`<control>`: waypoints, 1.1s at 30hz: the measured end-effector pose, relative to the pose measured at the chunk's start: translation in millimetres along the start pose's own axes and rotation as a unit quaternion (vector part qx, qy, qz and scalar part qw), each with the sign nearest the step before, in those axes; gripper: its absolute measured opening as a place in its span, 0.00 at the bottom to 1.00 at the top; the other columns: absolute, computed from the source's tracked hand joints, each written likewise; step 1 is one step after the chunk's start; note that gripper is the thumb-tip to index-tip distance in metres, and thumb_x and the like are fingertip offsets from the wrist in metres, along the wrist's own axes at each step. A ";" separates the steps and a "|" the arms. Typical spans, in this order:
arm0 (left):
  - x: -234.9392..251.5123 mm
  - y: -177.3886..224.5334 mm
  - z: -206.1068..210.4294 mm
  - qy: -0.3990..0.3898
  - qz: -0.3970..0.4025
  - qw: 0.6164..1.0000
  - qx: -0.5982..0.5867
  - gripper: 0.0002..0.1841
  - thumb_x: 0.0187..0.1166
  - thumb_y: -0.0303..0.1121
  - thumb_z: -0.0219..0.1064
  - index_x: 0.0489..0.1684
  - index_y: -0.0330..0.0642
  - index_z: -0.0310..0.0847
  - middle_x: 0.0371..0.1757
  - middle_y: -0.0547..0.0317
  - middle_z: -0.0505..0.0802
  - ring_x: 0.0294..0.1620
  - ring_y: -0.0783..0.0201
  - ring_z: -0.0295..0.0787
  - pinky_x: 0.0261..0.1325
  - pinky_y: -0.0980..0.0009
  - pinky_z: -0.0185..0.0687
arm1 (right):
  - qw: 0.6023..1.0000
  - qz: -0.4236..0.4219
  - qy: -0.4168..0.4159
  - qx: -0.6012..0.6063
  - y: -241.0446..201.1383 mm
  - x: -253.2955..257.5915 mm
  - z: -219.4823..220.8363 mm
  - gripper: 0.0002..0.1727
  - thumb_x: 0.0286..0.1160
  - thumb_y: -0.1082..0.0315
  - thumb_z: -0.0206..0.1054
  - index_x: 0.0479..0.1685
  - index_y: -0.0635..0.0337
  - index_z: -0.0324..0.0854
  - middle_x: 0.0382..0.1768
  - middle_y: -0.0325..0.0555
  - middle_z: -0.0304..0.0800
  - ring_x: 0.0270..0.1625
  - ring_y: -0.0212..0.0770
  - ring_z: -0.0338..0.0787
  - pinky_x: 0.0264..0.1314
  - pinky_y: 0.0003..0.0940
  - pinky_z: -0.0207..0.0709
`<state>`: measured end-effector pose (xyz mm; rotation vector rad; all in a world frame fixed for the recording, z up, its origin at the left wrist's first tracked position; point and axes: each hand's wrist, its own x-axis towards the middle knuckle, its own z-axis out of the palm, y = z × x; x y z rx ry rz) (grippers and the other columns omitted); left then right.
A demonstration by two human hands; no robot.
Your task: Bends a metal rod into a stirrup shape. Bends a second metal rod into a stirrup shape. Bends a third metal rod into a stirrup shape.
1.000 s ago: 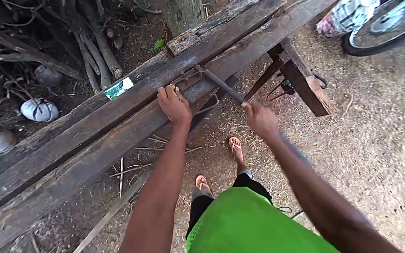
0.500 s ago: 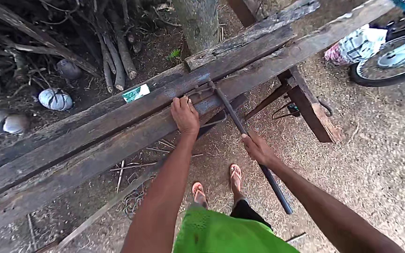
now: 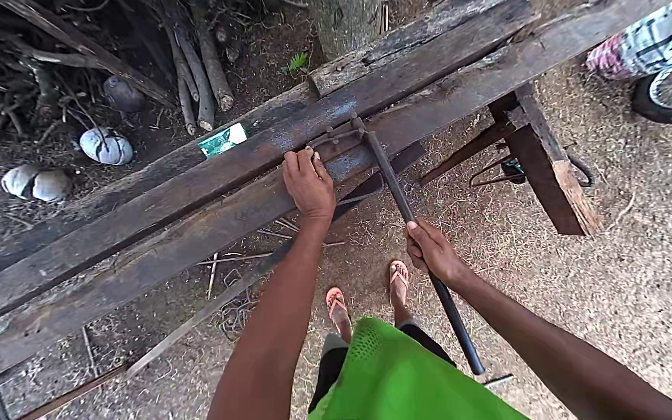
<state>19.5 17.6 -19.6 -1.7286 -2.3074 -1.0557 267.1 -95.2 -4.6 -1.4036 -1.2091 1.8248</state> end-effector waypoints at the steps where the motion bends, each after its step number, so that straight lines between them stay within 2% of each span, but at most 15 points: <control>1: 0.2 0.4 -0.2 0.000 -0.002 1.000 0.002 0.15 0.89 0.36 0.57 0.54 0.36 0.88 0.48 0.44 0.87 0.55 0.46 0.85 0.64 0.55 0.80 | 1.000 0.000 0.006 -0.002 0.4 0.0 3.0 0.20 0.95 0.51 0.41 0.45 0.55 0.71 0.16 0.32 0.64 0.11 0.29 0.65 0.14 0.24 0.66; 6: -0.9 0.0 0.3 0.004 -0.002 1.000 0.003 0.14 0.88 0.35 0.57 0.54 0.37 0.87 0.48 0.44 0.87 0.56 0.46 0.85 0.63 0.56 0.80 | 0.999 0.010 0.042 0.012 1.5 -3.6 24.1 0.20 0.96 0.52 0.40 0.46 0.56 0.71 0.15 0.32 0.63 0.11 0.28 0.64 0.14 0.23 0.65; 10: -1.3 0.1 1.3 0.010 0.002 1.000 -0.003 0.14 0.88 0.35 0.57 0.55 0.38 0.87 0.48 0.45 0.87 0.55 0.46 0.85 0.61 0.56 0.79 | 0.992 0.005 0.093 0.088 6.0 -0.7 75.6 0.19 0.96 0.55 0.37 0.44 0.57 0.68 0.15 0.31 0.62 0.11 0.28 0.63 0.13 0.23 0.65; 12: -0.5 -2.7 0.4 0.008 0.008 1.000 -0.006 0.14 0.88 0.35 0.57 0.54 0.38 0.87 0.48 0.45 0.86 0.54 0.46 0.85 0.59 0.55 0.79 | 0.990 -0.004 0.107 0.095 9.2 2.9 87.3 0.20 0.96 0.55 0.37 0.43 0.57 0.68 0.14 0.31 0.62 0.10 0.28 0.63 0.13 0.23 0.65; 17: -0.2 -2.7 -0.8 -0.014 0.008 1.000 -0.009 0.16 0.89 0.36 0.54 0.57 0.39 0.87 0.53 0.43 0.87 0.58 0.45 0.85 0.62 0.54 0.79 | 0.996 -0.002 0.085 0.025 9.2 -4.5 58.9 0.22 0.97 0.52 0.38 0.46 0.58 0.71 0.14 0.32 0.64 0.11 0.28 0.65 0.15 0.23 0.67; 19: 1.5 -3.3 -1.3 -0.009 0.003 1.000 -0.009 0.16 0.89 0.37 0.55 0.57 0.38 0.87 0.53 0.43 0.87 0.59 0.44 0.85 0.64 0.54 0.79 | 0.995 -0.007 0.088 -0.054 19.3 -12.1 49.9 0.22 0.95 0.50 0.41 0.50 0.58 0.72 0.16 0.34 0.65 0.12 0.31 0.67 0.17 0.28 0.69; 22: 2.6 -2.8 -1.5 0.000 -0.002 1.000 -0.002 0.15 0.87 0.37 0.57 0.55 0.38 0.86 0.53 0.43 0.87 0.58 0.45 0.86 0.64 0.55 0.81 | 0.979 0.009 0.107 -0.173 44.8 -36.7 40.6 0.27 0.93 0.44 0.43 0.57 0.59 0.74 0.20 0.37 0.70 0.18 0.36 0.74 0.23 0.37 0.75; 26: 0.8 0.2 -0.3 0.013 -0.008 1.000 -0.008 0.14 0.86 0.36 0.58 0.54 0.38 0.87 0.52 0.44 0.87 0.56 0.46 0.86 0.62 0.56 0.81 | 0.952 0.025 0.139 -0.273 63.2 -71.3 39.5 0.29 0.91 0.41 0.44 0.57 0.59 0.76 0.23 0.37 0.74 0.22 0.36 0.78 0.29 0.38 0.77; 33: 1.0 0.7 1.5 0.022 -0.010 1.000 0.005 0.14 0.85 0.36 0.58 0.55 0.40 0.87 0.52 0.44 0.87 0.56 0.47 0.87 0.61 0.56 0.82 | 0.953 0.030 0.147 -0.264 79.8 -81.9 49.4 0.28 0.92 0.42 0.45 0.58 0.59 0.76 0.25 0.39 0.77 0.25 0.37 0.80 0.32 0.39 0.78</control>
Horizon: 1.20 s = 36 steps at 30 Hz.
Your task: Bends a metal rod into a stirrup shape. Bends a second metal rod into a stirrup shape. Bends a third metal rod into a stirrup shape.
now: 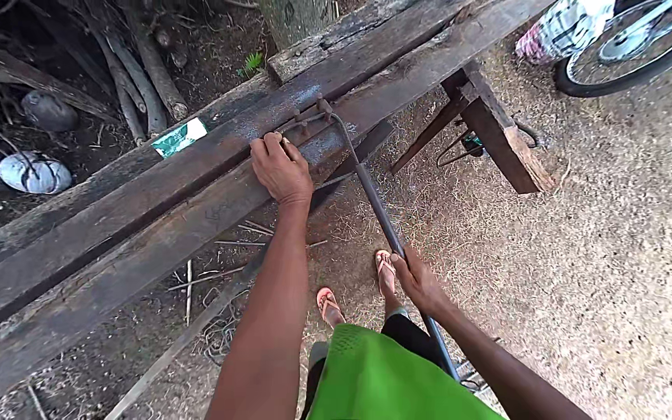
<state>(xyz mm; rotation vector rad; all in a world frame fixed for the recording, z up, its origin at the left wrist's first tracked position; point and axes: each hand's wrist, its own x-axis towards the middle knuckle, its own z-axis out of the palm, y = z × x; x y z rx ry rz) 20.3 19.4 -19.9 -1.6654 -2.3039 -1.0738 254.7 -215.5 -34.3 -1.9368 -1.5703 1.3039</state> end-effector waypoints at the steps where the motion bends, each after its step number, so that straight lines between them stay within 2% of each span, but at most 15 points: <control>1: 0.1 0.4 -0.3 -0.003 -0.002 1.000 0.003 0.14 0.86 0.36 0.58 0.56 0.40 0.86 0.52 0.44 0.87 0.56 0.47 0.87 0.61 0.56 0.82 | 1.000 0.000 0.000 0.005 -0.4 -0.1 0.9 0.29 0.92 0.42 0.44 0.57 0.59 0.77 0.25 0.40 0.77 0.26 0.37 0.80 0.33 0.39 0.78; 3: 0.9 1.9 -1.9 -0.014 -0.005 1.000 0.010 0.15 0.86 0.36 0.57 0.58 0.40 0.86 0.54 0.44 0.87 0.57 0.46 0.87 0.62 0.55 0.81 | 1.000 -0.002 0.004 0.003 -0.5 1.0 -0.2 0.29 0.92 0.42 0.45 0.58 0.60 0.77 0.26 0.40 0.77 0.27 0.37 0.80 0.34 0.39 0.78; 6: 2.1 0.6 -4.3 -0.046 -0.003 0.999 0.014 0.18 0.88 0.38 0.54 0.67 0.44 0.84 0.60 0.41 0.87 0.62 0.43 0.86 0.66 0.52 0.80 | 0.999 -0.008 0.028 -0.032 2.9 3.1 -11.4 0.29 0.91 0.42 0.47 0.57 0.59 0.79 0.24 0.42 0.79 0.25 0.39 0.81 0.32 0.41 0.78; 9: 16.0 0.0 -20.8 -0.137 -0.024 0.989 -0.055 0.19 0.87 0.36 0.59 0.72 0.42 0.82 0.61 0.37 0.87 0.62 0.41 0.86 0.67 0.47 0.80 | 0.995 -0.042 0.053 -0.067 5.9 4.8 -32.2 0.30 0.90 0.41 0.48 0.54 0.59 0.81 0.22 0.42 0.79 0.24 0.41 0.82 0.30 0.43 0.77; 11: 31.1 -1.5 -37.9 -0.223 -0.067 0.965 -0.123 0.21 0.85 0.35 0.64 0.75 0.42 0.80 0.59 0.39 0.89 0.58 0.45 0.87 0.65 0.47 0.80 | 0.993 -0.077 0.064 -0.068 6.9 4.9 -43.5 0.30 0.89 0.41 0.48 0.53 0.60 0.82 0.20 0.41 0.79 0.22 0.39 0.81 0.27 0.42 0.77; 13: 37.0 -2.7 -46.1 -0.245 -0.105 0.942 -0.203 0.22 0.84 0.34 0.65 0.76 0.41 0.79 0.54 0.42 0.91 0.52 0.52 0.89 0.61 0.51 0.82 | 0.988 -0.117 0.075 -0.068 5.3 5.2 -56.5 0.30 0.89 0.41 0.48 0.51 0.61 0.81 0.18 0.40 0.77 0.19 0.37 0.79 0.24 0.39 0.75; 16: 36.0 7.6 -67.5 -0.215 -0.153 0.908 -0.325 0.19 0.85 0.31 0.64 0.71 0.36 0.80 0.56 0.48 0.92 0.50 0.63 0.88 0.59 0.63 0.82 | 0.981 -0.151 0.074 -0.093 0.3 12.1 -85.2 0.32 0.89 0.39 0.48 0.53 0.60 0.82 0.17 0.42 0.78 0.19 0.40 0.81 0.23 0.43 0.76; 20: 22.2 20.3 -98.3 -0.170 -0.177 0.906 -0.344 0.14 0.86 0.33 0.63 0.63 0.36 0.81 0.47 0.53 0.89 0.38 0.67 0.84 0.44 0.68 0.82 | 0.970 -0.189 0.050 -0.143 -1.4 38.9 -139.1 0.32 0.88 0.39 0.48 0.52 0.61 0.82 0.19 0.46 0.80 0.21 0.47 0.83 0.25 0.50 0.77; 24: -17.4 39.8 -117.6 -0.147 -0.236 0.890 -0.360 0.15 0.86 0.35 0.66 0.64 0.39 0.78 0.47 0.54 0.88 0.32 0.67 0.86 0.40 0.68 0.87 | 0.946 -0.225 0.001 -0.233 -23.0 84.3 -207.2 0.34 0.89 0.37 0.46 0.58 0.61 0.81 0.25 0.54 0.85 0.28 0.58 0.89 0.32 0.62 0.79; 27: -45.0 45.4 -110.8 -0.114 -0.291 0.866 -0.391 0.13 0.85 0.34 0.67 0.62 0.41 0.75 0.43 0.57 0.86 0.29 0.68 0.85 0.37 0.70 0.88 | 0.906 -0.270 -0.008 -0.326 -59.4 123.0 -252.0 0.30 0.90 0.41 0.48 0.57 0.61 0.81 0.27 0.61 0.87 0.33 0.68 0.90 0.35 0.71 0.78; 30: -58.9 48.8 -93.6 -0.104 -0.344 0.836 -0.414 0.14 0.84 0.33 0.69 0.60 0.39 0.74 0.43 0.55 0.87 0.30 0.67 0.89 0.39 0.68 0.91 | 0.863 -0.309 0.013 -0.399 -89.8 167.8 -279.1 0.24 0.89 0.45 0.54 0.57 0.56 0.82 0.29 0.59 0.89 0.32 0.68 0.91 0.30 0.70 0.77; 34: -67.1 48.6 -67.4 -0.094 -0.397 0.802 -0.437 0.16 0.82 0.34 0.71 0.59 0.36 0.73 0.40 0.52 0.89 0.30 0.63 0.90 0.41 0.65 0.93 | 0.818 -0.352 0.016 -0.454 -121.2 219.0 -297.0 0.21 0.89 0.47 0.57 0.58 0.53 0.83 0.33 0.58 0.90 0.33 0.67 0.91 0.29 0.70 0.77; 36: -72.6 43.9 -55.0 -0.111 -0.411 0.802 -0.419 0.19 0.81 0.36 0.73 0.59 0.33 0.74 0.37 0.50 0.90 0.27 0.62 0.91 0.37 0.65 0.93 | 0.806 -0.345 -0.010 -0.481 -136.1 236.5 -300.2 0.21 0.89 0.47 0.57 0.59 0.53 0.82 0.34 0.61 0.91 0.37 0.70 0.91 0.33 0.71 0.77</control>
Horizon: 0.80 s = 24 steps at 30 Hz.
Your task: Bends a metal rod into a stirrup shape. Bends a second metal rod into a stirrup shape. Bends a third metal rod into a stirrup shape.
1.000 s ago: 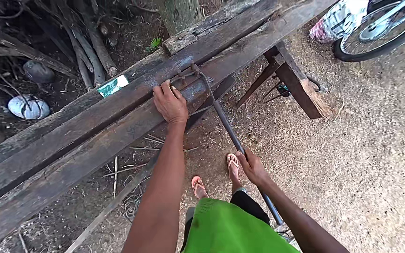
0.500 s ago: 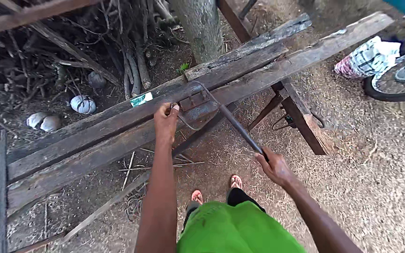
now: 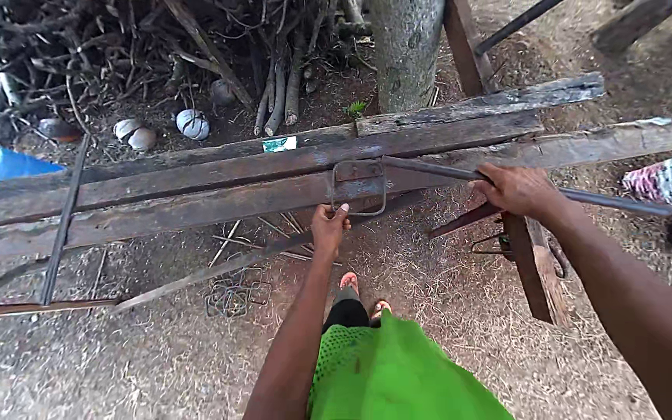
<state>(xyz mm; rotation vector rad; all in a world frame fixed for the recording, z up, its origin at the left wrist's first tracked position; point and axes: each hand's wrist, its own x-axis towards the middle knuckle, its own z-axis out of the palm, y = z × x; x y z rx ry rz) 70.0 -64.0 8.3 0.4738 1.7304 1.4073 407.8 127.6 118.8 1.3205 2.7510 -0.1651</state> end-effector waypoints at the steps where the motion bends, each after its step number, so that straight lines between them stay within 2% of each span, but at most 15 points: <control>1: 2.6 -4.9 0.2 -0.009 -0.006 1.000 0.025 0.20 0.82 0.38 0.73 0.59 0.32 0.74 0.36 0.49 0.91 0.26 0.62 0.91 0.37 0.65 0.93 | 1.000 0.001 -0.019 -0.005 1.2 8.9 -3.9 0.21 0.89 0.47 0.57 0.59 0.54 0.82 0.35 0.61 0.91 0.38 0.71 0.91 0.35 0.72 0.77; 3: 6.6 -6.5 -3.5 -0.037 -0.013 0.993 0.108 0.21 0.84 0.43 0.70 0.60 0.32 0.75 0.37 0.48 0.91 0.28 0.61 0.92 0.39 0.63 0.93 | 0.999 0.009 -0.046 -0.011 3.7 23.6 -6.7 0.20 0.89 0.47 0.57 0.60 0.51 0.82 0.37 0.61 0.91 0.40 0.70 0.92 0.36 0.72 0.78; 5: 7.2 4.3 -13.2 -0.057 0.007 0.968 0.244 0.22 0.88 0.47 0.64 0.60 0.33 0.79 0.40 0.46 0.92 0.33 0.56 0.94 0.45 0.56 0.93 | 0.997 0.019 -0.075 -0.011 6.1 32.8 -5.6 0.20 0.90 0.46 0.56 0.62 0.50 0.82 0.41 0.61 0.92 0.44 0.70 0.92 0.40 0.73 0.78; 7: 9.8 24.6 -23.6 -0.043 0.061 0.932 0.355 0.21 0.88 0.46 0.63 0.63 0.35 0.83 0.48 0.40 0.93 0.46 0.44 0.93 0.56 0.41 0.86 | 0.995 0.027 -0.093 0.001 9.4 39.7 -1.9 0.20 0.90 0.47 0.57 0.65 0.49 0.82 0.46 0.61 0.92 0.48 0.70 0.92 0.44 0.75 0.78; 9: 16.0 38.1 -30.4 -0.022 0.144 0.909 0.391 0.21 0.89 0.42 0.62 0.70 0.35 0.79 0.60 0.35 0.89 0.54 0.37 0.90 0.60 0.36 0.83 | 0.994 0.031 -0.107 0.018 13.9 44.5 6.2 0.20 0.90 0.47 0.58 0.66 0.48 0.82 0.46 0.60 0.92 0.49 0.69 0.92 0.48 0.75 0.78; 11: 28.2 45.8 -30.7 -0.013 0.224 0.888 0.402 0.23 0.90 0.42 0.59 0.79 0.39 0.74 0.69 0.35 0.83 0.59 0.38 0.89 0.61 0.39 0.85 | 0.992 0.026 -0.121 0.037 16.4 47.1 15.8 0.19 0.90 0.49 0.58 0.63 0.50 0.82 0.44 0.59 0.92 0.49 0.67 0.92 0.48 0.73 0.80; 13: 49.3 44.9 -22.6 -0.015 0.289 0.872 0.395 0.23 0.92 0.39 0.57 0.81 0.38 0.73 0.71 0.36 0.83 0.69 0.39 0.84 0.72 0.43 0.79 | 0.991 0.017 -0.122 0.060 20.5 48.9 25.5 0.17 0.90 0.52 0.59 0.62 0.52 0.83 0.47 0.59 0.92 0.50 0.65 0.92 0.51 0.72 0.81; 15: 66.4 34.8 -12.6 -0.021 0.332 0.866 0.373 0.19 0.92 0.35 0.56 0.74 0.36 0.81 0.69 0.37 0.85 0.73 0.40 0.81 0.78 0.47 0.74 | 0.990 0.005 -0.121 0.077 22.9 49.4 31.0 0.15 0.90 0.56 0.60 0.62 0.54 0.83 0.51 0.59 0.91 0.52 0.65 0.92 0.54 0.71 0.81; 17: 78.7 20.4 -4.7 0.000 0.369 0.866 0.338 0.16 0.90 0.31 0.58 0.65 0.34 0.86 0.62 0.39 0.88 0.69 0.44 0.84 0.76 0.51 0.77 | 0.988 -0.005 -0.114 0.101 28.0 51.6 34.3 0.17 0.89 0.56 0.62 0.64 0.56 0.83 0.52 0.60 0.91 0.53 0.65 0.92 0.56 0.71 0.80; 19: 82.8 12.3 1.3 0.037 0.390 0.870 0.300 0.14 0.87 0.29 0.61 0.60 0.33 0.89 0.58 0.39 0.90 0.63 0.47 0.88 0.71 0.55 0.82 | 0.985 -0.015 -0.106 0.132 34.2 51.7 35.5 0.19 0.88 0.56 0.63 0.66 0.58 0.82 0.49 0.60 0.91 0.52 0.63 0.92 0.58 0.70 0.80; 20: 81.2 9.9 3.2 0.046 0.387 0.871 0.298 0.14 0.87 0.30 0.62 0.62 0.33 0.88 0.59 0.39 0.89 0.63 0.47 0.88 0.71 0.54 0.82 | 0.984 -0.025 -0.096 0.145 38.2 51.1 37.4 0.19 0.87 0.55 0.64 0.66 0.58 0.82 0.47 0.60 0.91 0.50 0.62 0.92 0.58 0.69 0.80; 22: 77.3 6.2 5.8 0.046 0.365 0.867 0.336 0.20 0.87 0.35 0.63 0.73 0.36 0.81 0.65 0.37 0.86 0.70 0.43 0.83 0.75 0.50 0.78 | 0.983 -0.040 -0.079 0.158 44.6 50.0 41.7 0.20 0.87 0.55 0.65 0.65 0.58 0.83 0.47 0.60 0.92 0.50 0.61 0.92 0.58 0.68 0.81; 24: 79.2 5.6 8.4 0.054 0.360 0.857 0.364 0.21 0.86 0.34 0.62 0.76 0.38 0.80 0.66 0.35 0.85 0.72 0.39 0.80 0.77 0.47 0.75 | 0.985 -0.038 -0.065 0.156 44.8 51.0 45.8 0.18 0.87 0.55 0.65 0.65 0.56 0.84 0.49 0.59 0.92 0.52 0.61 0.93 0.59 0.67 0.81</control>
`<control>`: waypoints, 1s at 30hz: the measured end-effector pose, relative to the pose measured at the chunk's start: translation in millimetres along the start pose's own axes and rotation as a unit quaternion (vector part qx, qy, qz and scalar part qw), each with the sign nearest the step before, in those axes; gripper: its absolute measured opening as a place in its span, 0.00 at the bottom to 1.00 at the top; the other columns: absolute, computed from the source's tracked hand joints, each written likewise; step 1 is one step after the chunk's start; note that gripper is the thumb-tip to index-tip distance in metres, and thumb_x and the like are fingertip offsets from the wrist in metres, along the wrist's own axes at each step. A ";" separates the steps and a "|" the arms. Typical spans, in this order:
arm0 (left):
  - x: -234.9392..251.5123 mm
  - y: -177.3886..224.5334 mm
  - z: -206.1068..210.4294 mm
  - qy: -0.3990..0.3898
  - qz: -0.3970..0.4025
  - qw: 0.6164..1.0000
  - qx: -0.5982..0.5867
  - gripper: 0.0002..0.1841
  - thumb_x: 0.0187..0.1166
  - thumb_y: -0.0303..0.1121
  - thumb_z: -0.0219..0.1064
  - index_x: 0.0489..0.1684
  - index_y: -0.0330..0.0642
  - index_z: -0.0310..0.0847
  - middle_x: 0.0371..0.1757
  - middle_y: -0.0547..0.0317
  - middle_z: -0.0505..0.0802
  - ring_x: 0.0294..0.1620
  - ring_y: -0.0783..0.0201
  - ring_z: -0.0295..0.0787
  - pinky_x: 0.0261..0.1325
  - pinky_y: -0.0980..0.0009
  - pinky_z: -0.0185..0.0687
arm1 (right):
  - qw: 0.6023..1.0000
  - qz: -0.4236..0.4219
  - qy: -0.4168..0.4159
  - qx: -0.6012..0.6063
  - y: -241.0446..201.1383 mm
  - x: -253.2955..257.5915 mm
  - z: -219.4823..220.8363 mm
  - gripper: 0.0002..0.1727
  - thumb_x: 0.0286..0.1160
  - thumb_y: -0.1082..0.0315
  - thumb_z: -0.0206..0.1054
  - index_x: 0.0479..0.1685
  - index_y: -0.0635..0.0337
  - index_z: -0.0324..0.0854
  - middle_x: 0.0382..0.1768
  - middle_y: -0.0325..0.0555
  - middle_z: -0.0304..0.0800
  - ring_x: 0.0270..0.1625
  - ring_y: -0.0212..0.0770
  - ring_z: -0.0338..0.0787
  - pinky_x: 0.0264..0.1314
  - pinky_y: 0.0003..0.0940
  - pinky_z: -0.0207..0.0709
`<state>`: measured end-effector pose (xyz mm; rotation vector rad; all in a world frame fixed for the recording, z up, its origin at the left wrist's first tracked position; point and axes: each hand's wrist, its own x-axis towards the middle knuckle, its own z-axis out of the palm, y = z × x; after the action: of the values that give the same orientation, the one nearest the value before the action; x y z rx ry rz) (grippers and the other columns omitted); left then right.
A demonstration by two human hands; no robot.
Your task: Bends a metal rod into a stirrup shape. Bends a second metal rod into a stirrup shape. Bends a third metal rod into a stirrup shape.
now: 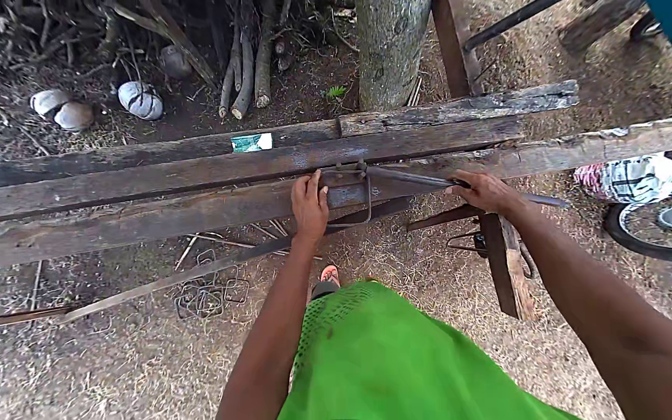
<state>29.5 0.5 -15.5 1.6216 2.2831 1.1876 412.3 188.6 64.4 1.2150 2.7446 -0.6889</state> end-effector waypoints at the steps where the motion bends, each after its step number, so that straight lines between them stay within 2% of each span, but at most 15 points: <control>1: 0.7 -0.2 -0.1 -0.003 0.001 1.000 0.008 0.20 0.87 0.33 0.61 0.76 0.39 0.81 0.66 0.35 0.85 0.71 0.39 0.80 0.77 0.47 0.75 | 1.000 -0.001 0.010 -0.003 1.0 1.0 2.6 0.18 0.87 0.55 0.64 0.66 0.55 0.84 0.52 0.58 0.92 0.55 0.61 0.92 0.61 0.67 0.81; 6: -7.8 3.1 -15.7 -0.059 -0.013 0.998 0.016 0.21 0.88 0.29 0.57 0.78 0.37 0.77 0.72 0.35 0.82 0.76 0.38 0.76 0.79 0.46 0.72 | 0.999 -0.034 0.023 -0.014 12.1 6.5 11.8 0.22 0.89 0.51 0.60 0.72 0.52 0.83 0.62 0.56 0.91 0.64 0.60 0.90 0.70 0.69 0.74; 9: -1.3 2.3 -14.3 -0.050 -0.016 0.999 0.006 0.21 0.85 0.27 0.59 0.75 0.36 0.80 0.69 0.36 0.84 0.74 0.40 0.78 0.79 0.48 0.72 | 0.998 -0.047 0.052 -0.010 16.5 6.2 10.5 0.22 0.89 0.49 0.60 0.70 0.50 0.85 0.59 0.52 0.92 0.62 0.56 0.91 0.68 0.69 0.70; 15: 2.4 4.4 -12.6 -0.037 -0.041 0.998 0.009 0.20 0.82 0.26 0.61 0.72 0.37 0.83 0.67 0.38 0.85 0.72 0.42 0.80 0.77 0.48 0.73 | 0.998 -0.033 0.039 -0.042 19.1 7.6 3.3 0.20 0.89 0.51 0.60 0.71 0.47 0.84 0.60 0.51 0.93 0.61 0.56 0.91 0.69 0.70 0.67; 17: 0.5 2.8 -10.1 -0.020 -0.034 0.999 0.009 0.19 0.82 0.26 0.60 0.69 0.36 0.84 0.65 0.38 0.86 0.70 0.43 0.80 0.77 0.50 0.74 | 0.998 -0.031 0.049 -0.023 39.4 3.9 -0.4 0.19 0.88 0.54 0.62 0.70 0.49 0.84 0.61 0.53 0.91 0.63 0.59 0.90 0.70 0.72 0.70; 20: -1.4 -3.1 -6.2 0.000 -0.022 1.000 -0.005 0.18 0.82 0.26 0.60 0.68 0.36 0.86 0.63 0.39 0.86 0.69 0.44 0.81 0.76 0.52 0.74 | 0.998 -0.018 0.065 0.014 58.4 -15.4 -15.4 0.18 0.89 0.58 0.62 0.69 0.56 0.83 0.59 0.60 0.91 0.60 0.66 0.91 0.62 0.74 0.77; 23: -1.8 -6.0 -6.5 -0.012 -0.025 0.999 -0.040 0.19 0.82 0.26 0.60 0.69 0.37 0.85 0.65 0.39 0.86 0.71 0.44 0.80 0.77 0.51 0.72 | 0.997 0.006 0.080 0.001 47.0 -33.8 -23.9 0.20 0.89 0.56 0.61 0.69 0.57 0.84 0.54 0.64 0.92 0.55 0.69 0.92 0.57 0.75 0.78; 26: 0.1 -8.8 -14.1 -0.041 -0.036 0.997 -0.062 0.19 0.83 0.28 0.61 0.71 0.38 0.84 0.68 0.39 0.84 0.72 0.44 0.78 0.77 0.49 0.72 | 0.998 0.020 0.061 -0.006 28.2 -34.5 -21.6 0.21 0.90 0.54 0.60 0.72 0.55 0.83 0.60 0.63 0.91 0.59 0.69 0.91 0.61 0.76 0.76; 30: 0.5 -13.3 -15.3 -0.048 -0.036 0.995 -0.079 0.19 0.84 0.29 0.63 0.72 0.40 0.84 0.67 0.40 0.85 0.71 0.46 0.79 0.76 0.50 0.74 | 0.999 -0.004 0.051 -0.019 22.1 -29.5 -11.1 0.21 0.89 0.52 0.60 0.70 0.51 0.84 0.58 0.60 0.92 0.59 0.67 0.92 0.59 0.75 0.78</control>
<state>11.7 -8.9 -13.2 1.4944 2.1130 1.2125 449.8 186.1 73.0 1.2661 2.8311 -0.5897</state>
